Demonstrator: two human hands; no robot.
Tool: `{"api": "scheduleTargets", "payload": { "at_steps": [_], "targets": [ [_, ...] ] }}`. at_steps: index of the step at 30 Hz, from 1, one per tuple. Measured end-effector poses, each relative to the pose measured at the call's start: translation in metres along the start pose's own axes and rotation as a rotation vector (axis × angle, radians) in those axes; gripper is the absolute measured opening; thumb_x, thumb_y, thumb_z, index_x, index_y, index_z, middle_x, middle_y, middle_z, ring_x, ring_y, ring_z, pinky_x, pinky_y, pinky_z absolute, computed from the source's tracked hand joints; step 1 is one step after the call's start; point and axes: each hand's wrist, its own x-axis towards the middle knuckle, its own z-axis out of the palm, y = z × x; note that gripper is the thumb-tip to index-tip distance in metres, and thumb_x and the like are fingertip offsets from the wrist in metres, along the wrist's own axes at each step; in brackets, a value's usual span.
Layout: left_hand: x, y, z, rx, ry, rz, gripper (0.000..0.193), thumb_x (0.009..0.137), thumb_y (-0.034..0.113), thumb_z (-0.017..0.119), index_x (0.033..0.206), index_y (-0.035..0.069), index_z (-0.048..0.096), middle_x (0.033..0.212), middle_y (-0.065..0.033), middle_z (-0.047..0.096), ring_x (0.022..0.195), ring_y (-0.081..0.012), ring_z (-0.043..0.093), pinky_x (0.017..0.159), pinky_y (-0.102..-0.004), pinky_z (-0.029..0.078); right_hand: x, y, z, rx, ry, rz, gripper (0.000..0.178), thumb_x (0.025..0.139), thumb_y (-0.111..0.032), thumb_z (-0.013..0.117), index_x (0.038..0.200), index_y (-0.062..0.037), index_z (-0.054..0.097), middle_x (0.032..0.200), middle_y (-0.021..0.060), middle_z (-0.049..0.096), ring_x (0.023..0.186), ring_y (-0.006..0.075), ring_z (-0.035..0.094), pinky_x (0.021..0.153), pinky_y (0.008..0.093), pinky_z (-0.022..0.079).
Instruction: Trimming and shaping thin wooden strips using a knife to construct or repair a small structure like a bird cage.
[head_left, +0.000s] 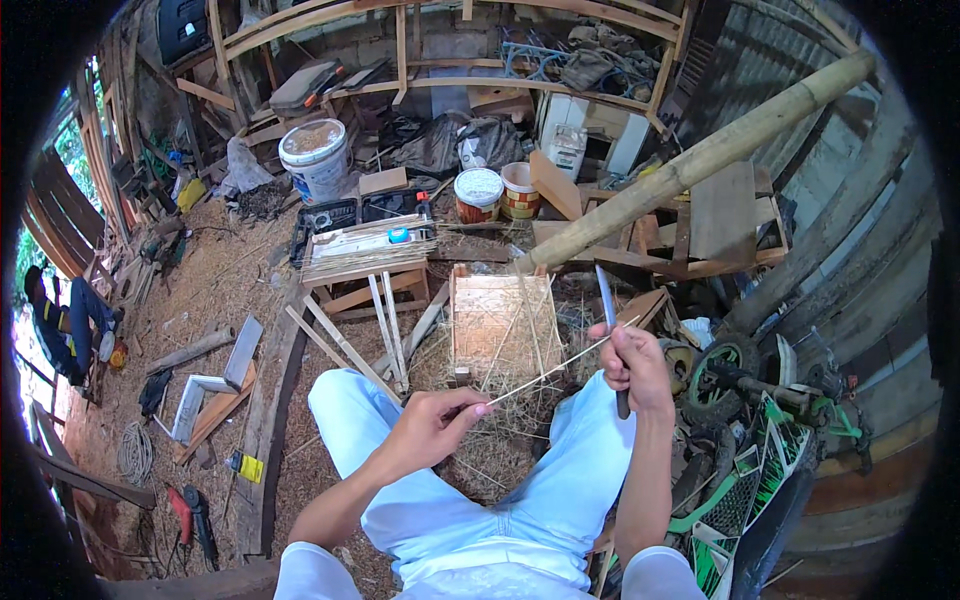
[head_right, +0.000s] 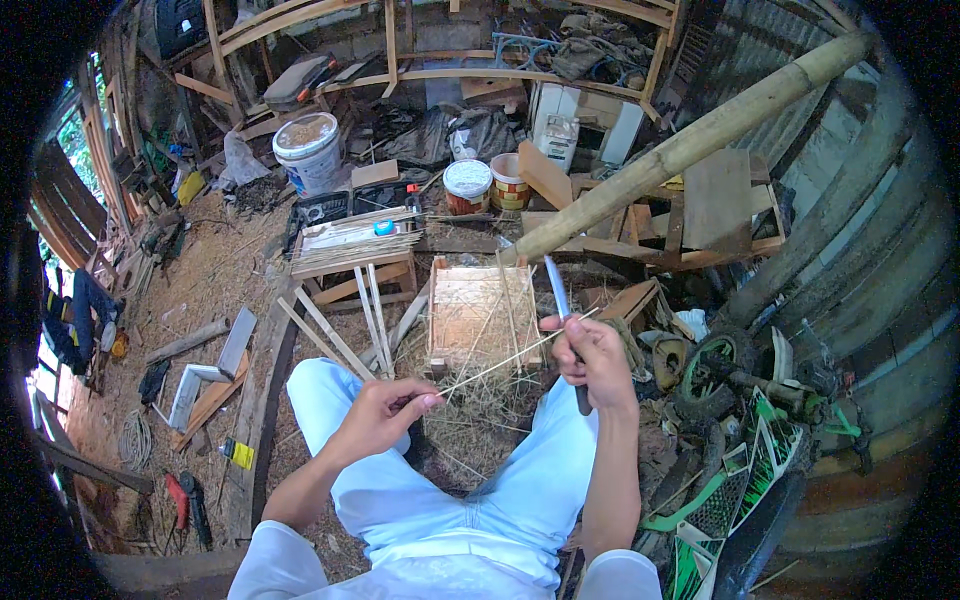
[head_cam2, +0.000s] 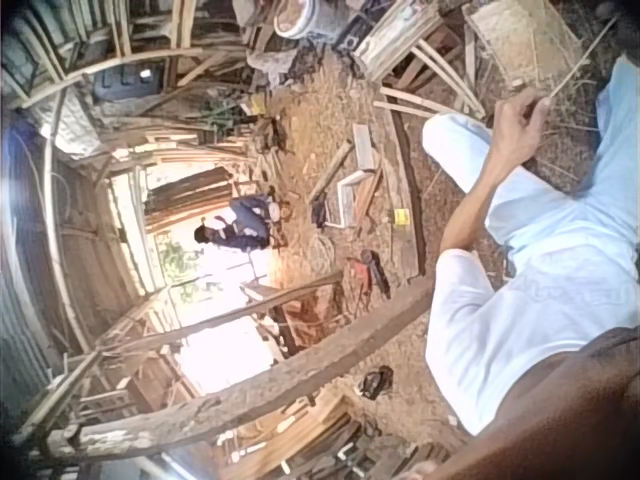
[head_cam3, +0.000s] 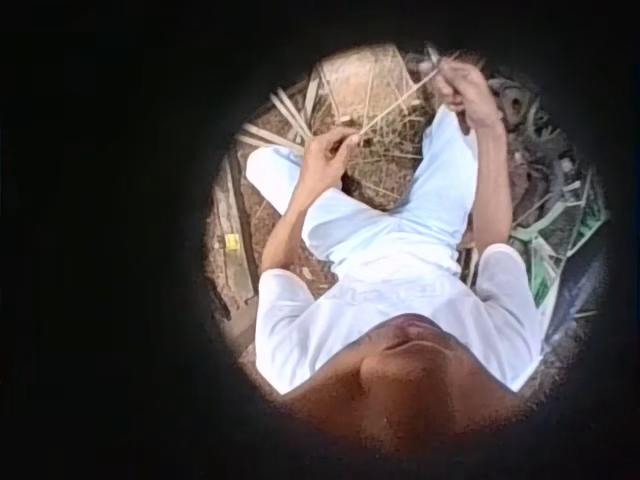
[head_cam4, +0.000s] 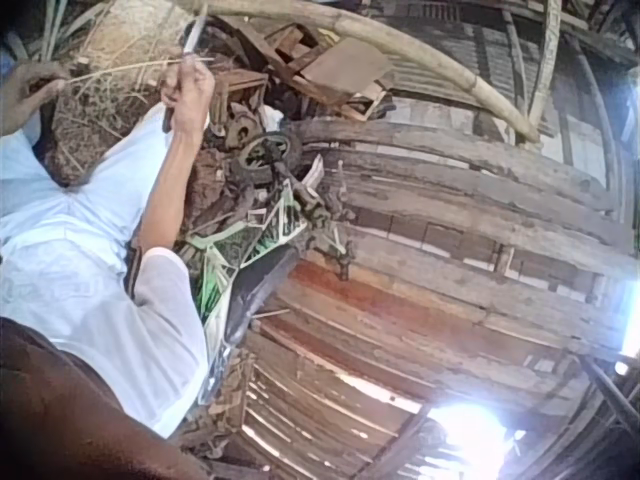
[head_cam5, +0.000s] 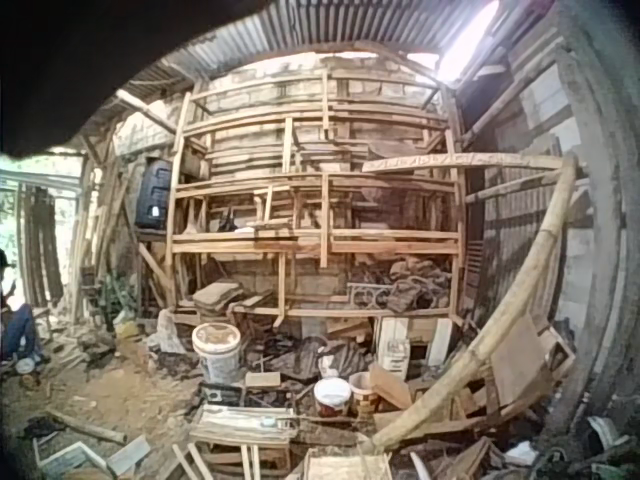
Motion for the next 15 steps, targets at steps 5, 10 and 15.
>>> {"api": "scheduleTargets", "payload": {
  "at_steps": [5, 10, 15],
  "targets": [
    [0.000, -0.001, 0.000, 0.001, -0.012, 0.025, 0.016, 0.089, 0.013, 0.060, 0.096, 0.000, 0.066, 0.069, -0.0107, 0.062, 0.053, -0.0097, 0.048, 0.050, -0.0270, 0.041, -0.002, -0.007, -0.013, 0.012, 0.053, -0.050, 0.037, 0.095, -0.031, 0.053, 0.109, 0.0034, 0.054, 0.060, -0.0040, 0.043, 0.044, -0.0001, 0.031, 0.036, 0.0140, 0.023],
    [-0.001, 0.007, -0.003, 0.003, -0.046, -0.060, 0.016, 0.089, 0.014, 0.060, 0.094, 0.001, 0.066, 0.071, -0.0067, 0.063, 0.057, -0.0077, 0.048, 0.052, -0.0254, 0.041, 0.002, -0.006, -0.018, 0.019, 0.087, -0.065, 0.035, 0.095, -0.030, 0.052, 0.108, 0.0032, 0.055, 0.060, -0.0050, 0.042, 0.044, -0.0002, 0.031, 0.036, 0.0140, 0.023],
    [-0.004, -0.009, -0.020, -0.117, 0.002, -0.199, 0.021, 0.092, 0.018, 0.057, 0.091, -0.001, 0.065, 0.076, -0.0003, 0.063, 0.067, -0.0054, 0.049, 0.060, -0.0220, 0.040, 0.000, -0.018, -0.068, 0.004, 0.367, -0.220, 0.038, 0.098, -0.030, 0.045, 0.114, 0.0028, 0.055, 0.058, -0.0066, 0.039, 0.043, -0.0005, 0.030, 0.036, 0.0164, 0.022]
  ]
}}
